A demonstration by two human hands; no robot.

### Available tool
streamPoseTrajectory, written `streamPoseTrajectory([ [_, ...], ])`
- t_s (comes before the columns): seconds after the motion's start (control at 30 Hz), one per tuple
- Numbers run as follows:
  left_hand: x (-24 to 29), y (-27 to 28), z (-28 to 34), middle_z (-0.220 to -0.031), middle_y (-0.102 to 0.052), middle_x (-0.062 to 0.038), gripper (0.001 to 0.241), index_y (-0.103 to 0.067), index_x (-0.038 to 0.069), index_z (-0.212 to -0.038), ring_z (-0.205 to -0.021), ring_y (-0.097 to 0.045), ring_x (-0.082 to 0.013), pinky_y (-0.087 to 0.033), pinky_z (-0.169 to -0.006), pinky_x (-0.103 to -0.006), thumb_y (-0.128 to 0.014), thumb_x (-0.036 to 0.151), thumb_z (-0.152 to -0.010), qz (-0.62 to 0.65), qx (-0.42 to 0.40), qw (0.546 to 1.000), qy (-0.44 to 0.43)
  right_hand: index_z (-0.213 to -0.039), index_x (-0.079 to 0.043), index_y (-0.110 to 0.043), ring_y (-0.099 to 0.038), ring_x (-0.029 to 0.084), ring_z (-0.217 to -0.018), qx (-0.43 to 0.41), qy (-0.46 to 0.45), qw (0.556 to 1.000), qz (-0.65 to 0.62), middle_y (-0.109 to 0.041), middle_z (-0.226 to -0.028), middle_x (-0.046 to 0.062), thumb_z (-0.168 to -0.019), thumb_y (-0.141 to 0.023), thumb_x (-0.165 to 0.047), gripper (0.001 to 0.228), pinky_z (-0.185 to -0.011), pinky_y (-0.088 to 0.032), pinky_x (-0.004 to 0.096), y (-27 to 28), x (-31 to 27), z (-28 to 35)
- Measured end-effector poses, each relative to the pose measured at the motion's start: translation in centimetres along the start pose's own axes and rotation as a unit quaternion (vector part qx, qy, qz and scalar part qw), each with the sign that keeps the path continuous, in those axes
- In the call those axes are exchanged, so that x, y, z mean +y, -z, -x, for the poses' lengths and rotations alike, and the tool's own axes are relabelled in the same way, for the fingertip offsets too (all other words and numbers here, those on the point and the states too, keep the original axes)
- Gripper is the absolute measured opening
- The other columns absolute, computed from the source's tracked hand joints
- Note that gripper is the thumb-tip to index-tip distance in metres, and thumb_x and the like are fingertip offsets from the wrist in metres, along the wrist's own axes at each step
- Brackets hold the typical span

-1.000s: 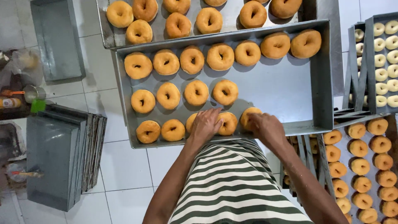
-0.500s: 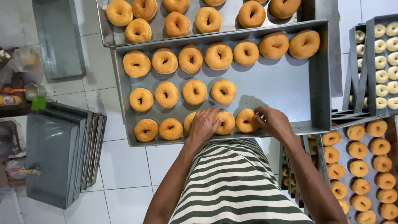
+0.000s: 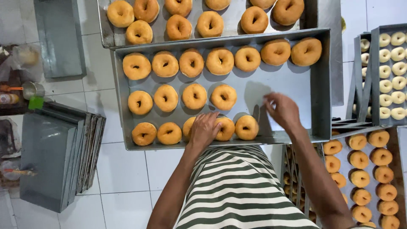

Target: Arrange fried donuts onto metal trays.

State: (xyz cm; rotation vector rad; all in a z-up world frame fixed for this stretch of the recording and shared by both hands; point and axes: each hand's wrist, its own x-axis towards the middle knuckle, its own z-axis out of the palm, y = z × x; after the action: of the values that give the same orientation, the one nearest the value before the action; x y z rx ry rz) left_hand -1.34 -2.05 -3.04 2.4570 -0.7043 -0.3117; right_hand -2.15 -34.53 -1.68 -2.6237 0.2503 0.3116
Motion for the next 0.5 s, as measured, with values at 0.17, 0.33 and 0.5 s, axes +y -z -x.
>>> streamPoseTrajectory([
  [0.17, 0.5, -0.2, -0.2, -0.101, -0.068, -0.011, 0.043, -0.064, 0.01, -0.13, -0.103, -0.071, -0.0311, -0.047, -0.104, -0.0487, -0.066, 0.032, -0.094, -0.009, 0.0, 1.0, 0.01, -0.124, -0.02, -0.069, -0.067, 0.035, -0.101, 0.164, 0.075, 0.977, 0.118, -0.064, -0.106, 0.007, -0.09, -0.077, -0.025, 0.036, -0.074, -0.059, 0.05, 1.0, 2.2, -6.8],
  [0.33, 0.3, -1.3, -0.2, -0.102, -0.069, -0.011, 0.044, -0.063, 0.009, -0.132, -0.103, -0.07, -0.0312, -0.044, -0.108, -0.0491, -0.067, 0.031, -0.094, -0.005, 0.011, 1.0, 0.025, -0.124, -0.015, -0.069, -0.062, 0.032, -0.095, 0.249, 0.144, 0.946, 0.152, -0.052, -0.103, 0.006, -0.082, -0.087, -0.018, 0.046, -0.074, -0.056, 0.045, 2.2, 2.0, -10.2],
  [0.5, -0.1, -2.5, 0.2, -0.104, -0.069, -0.01, 0.046, -0.061, 0.012, -0.135, -0.105, -0.07, -0.0304, -0.042, -0.112, -0.0498, -0.065, 0.034, -0.095, -0.006, 0.016, 0.999, 0.042, -0.111, -0.018, -0.067, -0.059, 0.029, -0.089, 0.281, 0.171, 0.928, 0.174, -0.046, -0.101, 0.004, -0.089, -0.084, -0.029, 0.03, -0.068, -0.052, 0.041, 1.3, 3.4, -11.6],
])
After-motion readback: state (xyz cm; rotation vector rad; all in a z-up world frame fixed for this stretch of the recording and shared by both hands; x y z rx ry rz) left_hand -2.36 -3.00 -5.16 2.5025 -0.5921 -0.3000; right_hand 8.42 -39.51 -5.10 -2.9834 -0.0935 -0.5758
